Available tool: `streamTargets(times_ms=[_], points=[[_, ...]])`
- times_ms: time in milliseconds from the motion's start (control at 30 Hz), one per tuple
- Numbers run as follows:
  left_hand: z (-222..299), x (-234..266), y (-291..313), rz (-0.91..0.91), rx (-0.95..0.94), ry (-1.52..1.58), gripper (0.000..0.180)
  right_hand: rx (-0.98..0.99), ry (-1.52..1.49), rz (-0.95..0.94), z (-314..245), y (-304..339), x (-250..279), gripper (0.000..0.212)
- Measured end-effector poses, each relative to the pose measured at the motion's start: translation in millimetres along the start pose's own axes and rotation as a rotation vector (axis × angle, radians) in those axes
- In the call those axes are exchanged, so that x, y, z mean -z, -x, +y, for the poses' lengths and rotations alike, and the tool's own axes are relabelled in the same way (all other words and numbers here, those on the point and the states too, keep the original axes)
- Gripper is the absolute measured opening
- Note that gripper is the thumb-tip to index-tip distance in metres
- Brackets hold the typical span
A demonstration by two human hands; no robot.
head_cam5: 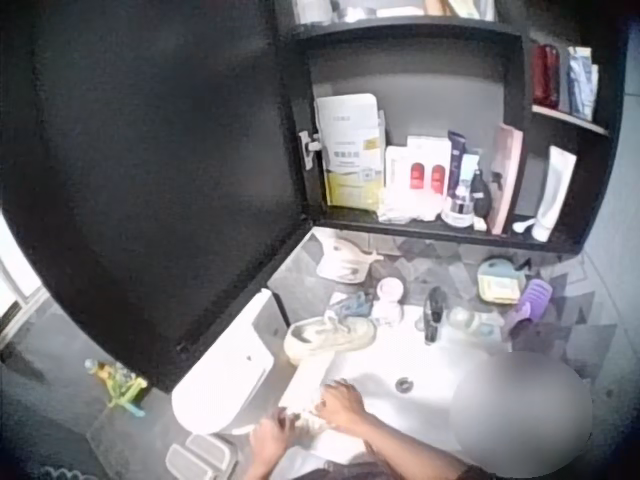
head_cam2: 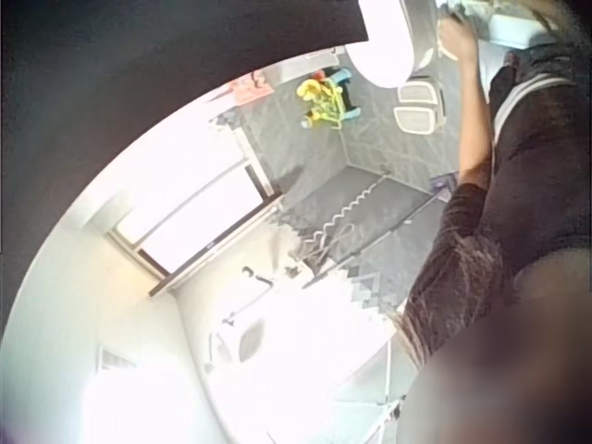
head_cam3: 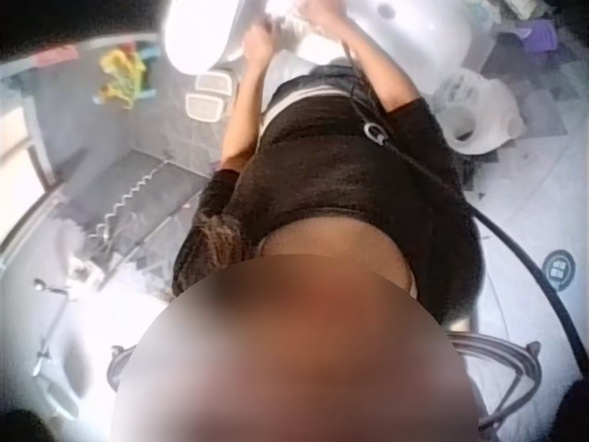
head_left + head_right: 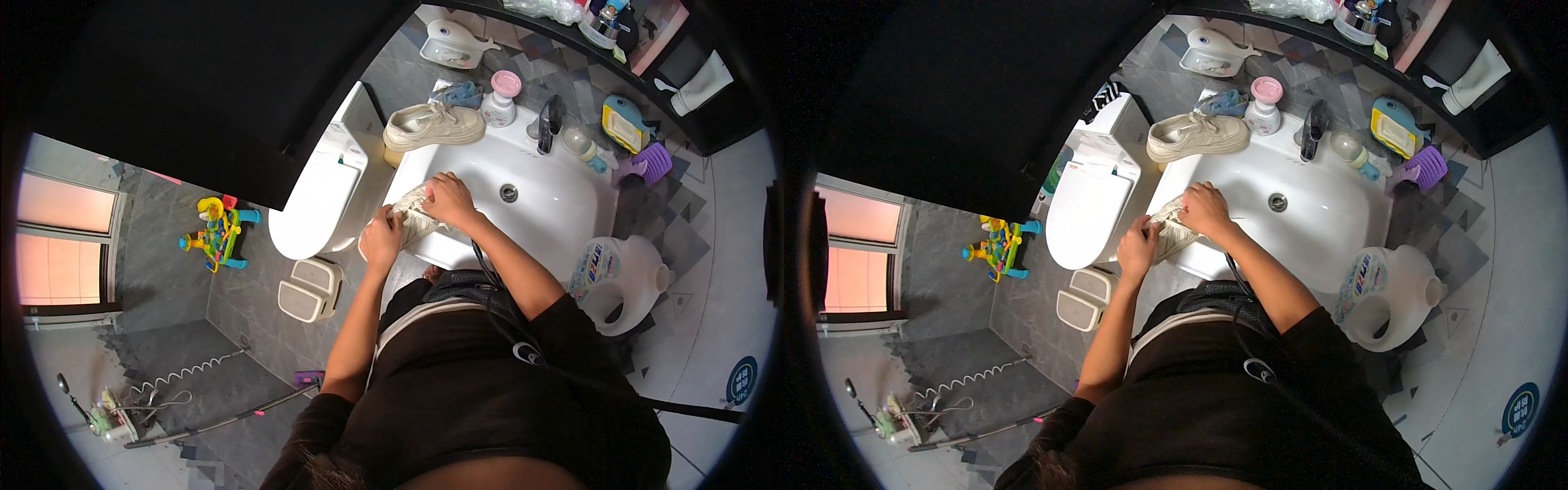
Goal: The person scrubs a white sneaker with a brush over a bathroom sink, then removes and rinses the shoelaces under running water. The person handles the shoe and laces directly with their hands.
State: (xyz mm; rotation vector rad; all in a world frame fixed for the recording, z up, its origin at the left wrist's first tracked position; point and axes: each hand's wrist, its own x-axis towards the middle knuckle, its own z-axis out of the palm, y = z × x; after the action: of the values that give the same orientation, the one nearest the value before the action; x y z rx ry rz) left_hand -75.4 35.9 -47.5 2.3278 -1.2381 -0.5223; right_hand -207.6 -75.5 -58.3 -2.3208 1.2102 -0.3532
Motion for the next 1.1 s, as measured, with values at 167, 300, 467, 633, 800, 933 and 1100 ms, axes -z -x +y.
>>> streamTargets(times_ms=[167,300,467,633,800,933,1100], points=[[-1,-4,0,0.033,-0.028,-0.031,0.034,0.340,-0.107,0.082,-9,-5,-12,0.012],[-3,-8,0,0.068,-0.057,-0.048,0.031,0.321,0.157,-0.028,-19,-12,-20,0.018],[1,-3,3,0.053,-0.027,-0.045,0.032,0.211,0.237,0.110,-14,-8,-11,0.012],[3,0,4,0.021,-0.026,-0.040,0.036,-0.153,0.235,0.118,31,-5,13,0.019],[0,-4,4,0.049,-0.053,-0.065,0.035,-0.033,0.073,-0.036,35,-9,13,0.016],[2,-3,4,0.038,-0.041,-0.086,0.035,0.334,-0.134,0.120,-5,-14,-5,0.019],[1,-2,5,0.041,-0.026,-0.050,0.034,0.409,0.269,-0.092,-25,-15,-10,0.020]])
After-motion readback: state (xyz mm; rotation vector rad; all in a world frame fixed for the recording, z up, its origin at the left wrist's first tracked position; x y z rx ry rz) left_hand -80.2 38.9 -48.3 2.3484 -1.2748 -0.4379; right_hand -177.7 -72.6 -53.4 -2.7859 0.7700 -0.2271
